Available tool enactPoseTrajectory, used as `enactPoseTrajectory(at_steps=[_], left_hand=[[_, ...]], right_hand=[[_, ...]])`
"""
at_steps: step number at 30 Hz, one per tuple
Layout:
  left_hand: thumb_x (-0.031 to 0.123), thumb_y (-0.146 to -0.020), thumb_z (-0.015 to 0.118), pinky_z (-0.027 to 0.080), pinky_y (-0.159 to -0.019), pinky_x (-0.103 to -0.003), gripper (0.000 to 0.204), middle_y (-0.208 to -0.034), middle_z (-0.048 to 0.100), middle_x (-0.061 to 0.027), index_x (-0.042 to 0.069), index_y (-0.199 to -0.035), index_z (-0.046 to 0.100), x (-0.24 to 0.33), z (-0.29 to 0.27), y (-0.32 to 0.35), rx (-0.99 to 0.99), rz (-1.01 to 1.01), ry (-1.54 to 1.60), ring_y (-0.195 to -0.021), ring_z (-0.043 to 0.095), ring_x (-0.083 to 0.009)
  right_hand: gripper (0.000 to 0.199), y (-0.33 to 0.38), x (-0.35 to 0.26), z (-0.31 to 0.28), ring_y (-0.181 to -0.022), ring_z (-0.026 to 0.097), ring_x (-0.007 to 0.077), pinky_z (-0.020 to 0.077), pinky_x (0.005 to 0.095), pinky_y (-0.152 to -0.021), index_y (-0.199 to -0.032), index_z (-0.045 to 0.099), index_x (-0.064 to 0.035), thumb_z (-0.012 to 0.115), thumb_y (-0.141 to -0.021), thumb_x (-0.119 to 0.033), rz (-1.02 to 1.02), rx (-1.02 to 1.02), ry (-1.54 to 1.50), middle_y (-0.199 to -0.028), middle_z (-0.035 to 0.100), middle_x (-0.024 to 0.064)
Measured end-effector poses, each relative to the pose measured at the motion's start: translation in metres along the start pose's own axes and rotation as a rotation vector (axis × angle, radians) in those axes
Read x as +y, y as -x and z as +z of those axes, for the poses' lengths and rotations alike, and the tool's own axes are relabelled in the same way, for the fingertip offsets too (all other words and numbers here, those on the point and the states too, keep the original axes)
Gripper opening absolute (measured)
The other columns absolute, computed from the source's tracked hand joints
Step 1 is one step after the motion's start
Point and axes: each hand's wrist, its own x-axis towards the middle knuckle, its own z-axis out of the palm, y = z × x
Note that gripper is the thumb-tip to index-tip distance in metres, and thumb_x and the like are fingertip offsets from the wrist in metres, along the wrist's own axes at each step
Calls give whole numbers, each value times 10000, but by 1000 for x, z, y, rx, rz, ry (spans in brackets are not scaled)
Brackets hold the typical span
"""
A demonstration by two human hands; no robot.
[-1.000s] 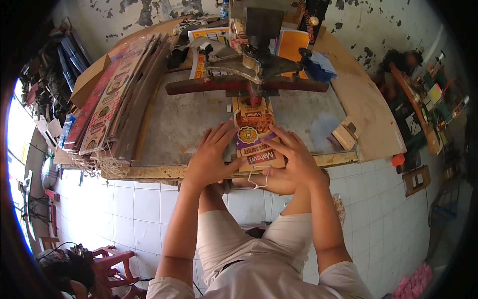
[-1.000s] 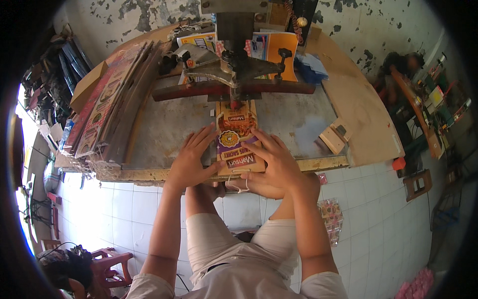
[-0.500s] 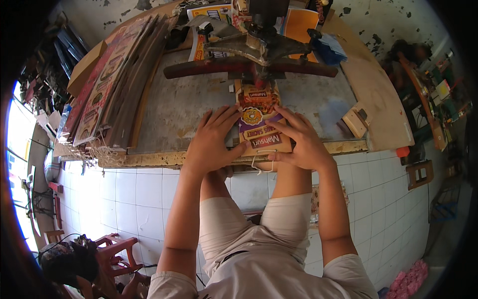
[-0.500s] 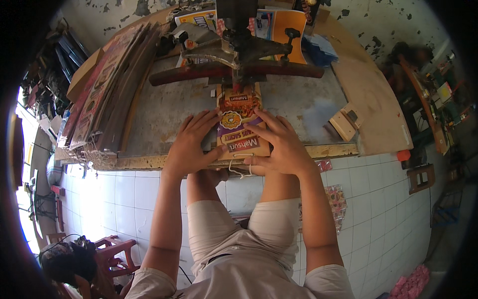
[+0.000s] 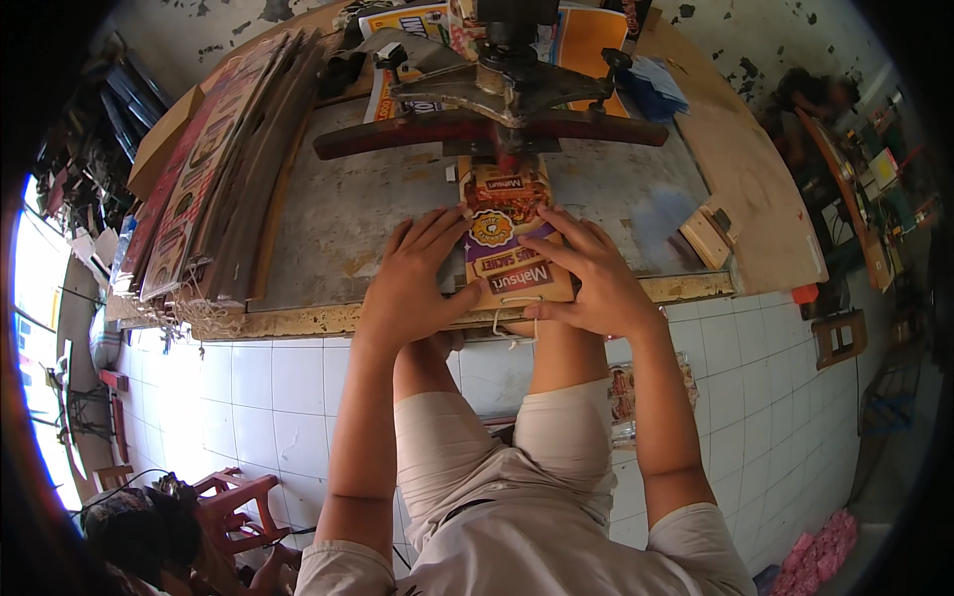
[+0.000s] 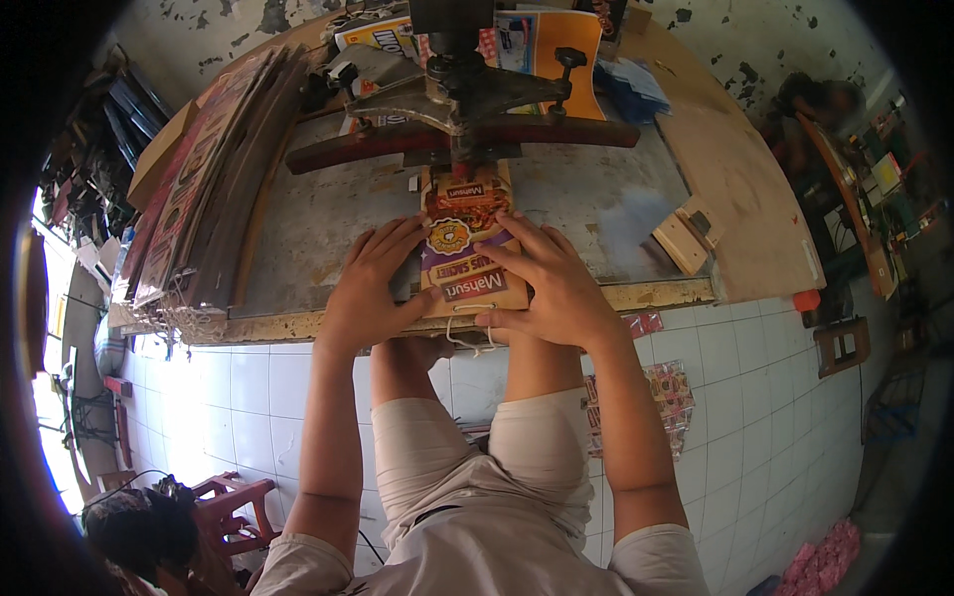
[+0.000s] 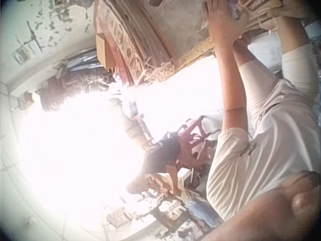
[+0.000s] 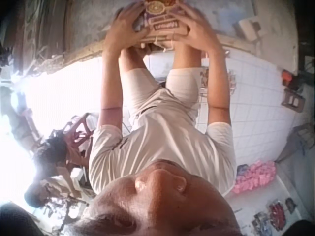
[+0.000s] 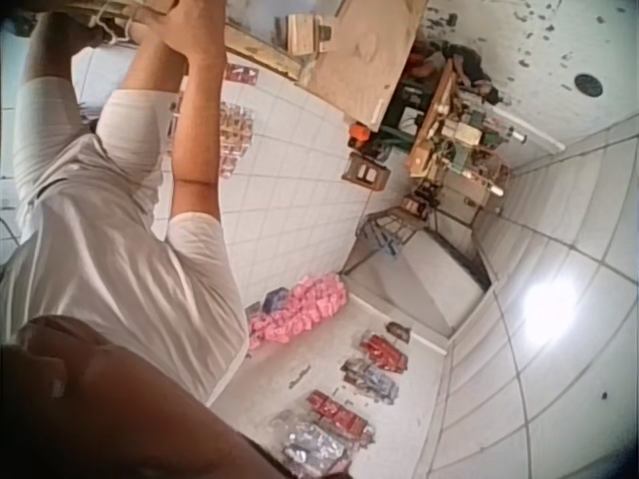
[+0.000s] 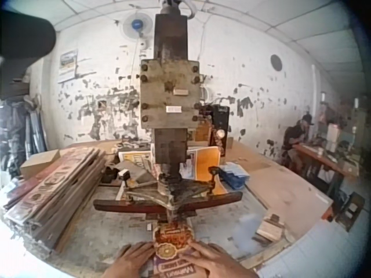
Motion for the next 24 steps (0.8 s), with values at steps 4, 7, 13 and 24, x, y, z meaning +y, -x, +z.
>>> enactPoseTrajectory(at_steps=[4, 7, 13, 24], left_hand=[[360, -833, 833, 314, -1332, -589, 791, -1625, 607, -170, 15, -1518, 639, -1, 1, 0, 0, -1, -7, -1576, 487, -354], [350, -823, 837, 316, -1330, -589, 793, -1618, 611, -172, 14, -1514, 641, -1, 0, 0, 1, -4, -6, -1570, 492, -356], [342, -809, 841, 316, -1328, -590, 794, -1609, 615, -179, 10, -1503, 646, 1, -2, -1, 1, -5, 7, -1565, 497, -356], [332, -799, 842, 321, -1331, -585, 802, -1624, 610, -166, 13, -1509, 648, 0, -3, -1, -3, -14, 9, -1574, 493, -350]], right_hand=[[900, 1, 2, 1, -1603, 433, 390, 367, 577, -1315, -1522, 705, -230, 945, -761, -646, -22, 3, 17, -1737, 450, 162], [905, 0, 3, 2, -1609, 430, 382, 360, 576, -1324, -1526, 700, -229, 934, -767, -663, -35, -2, 24, -1741, 445, 163], [903, 1, 3, 2, -1608, 432, 376, 352, 577, -1332, -1530, 695, -231, 926, -775, -668, -28, -16, 40, -1745, 440, 162], [909, 1, 2, 2, -1607, 436, 381, 347, 583, -1326, -1510, 711, -211, 917, -765, -689, -36, 2, 37, -1745, 445, 169]])
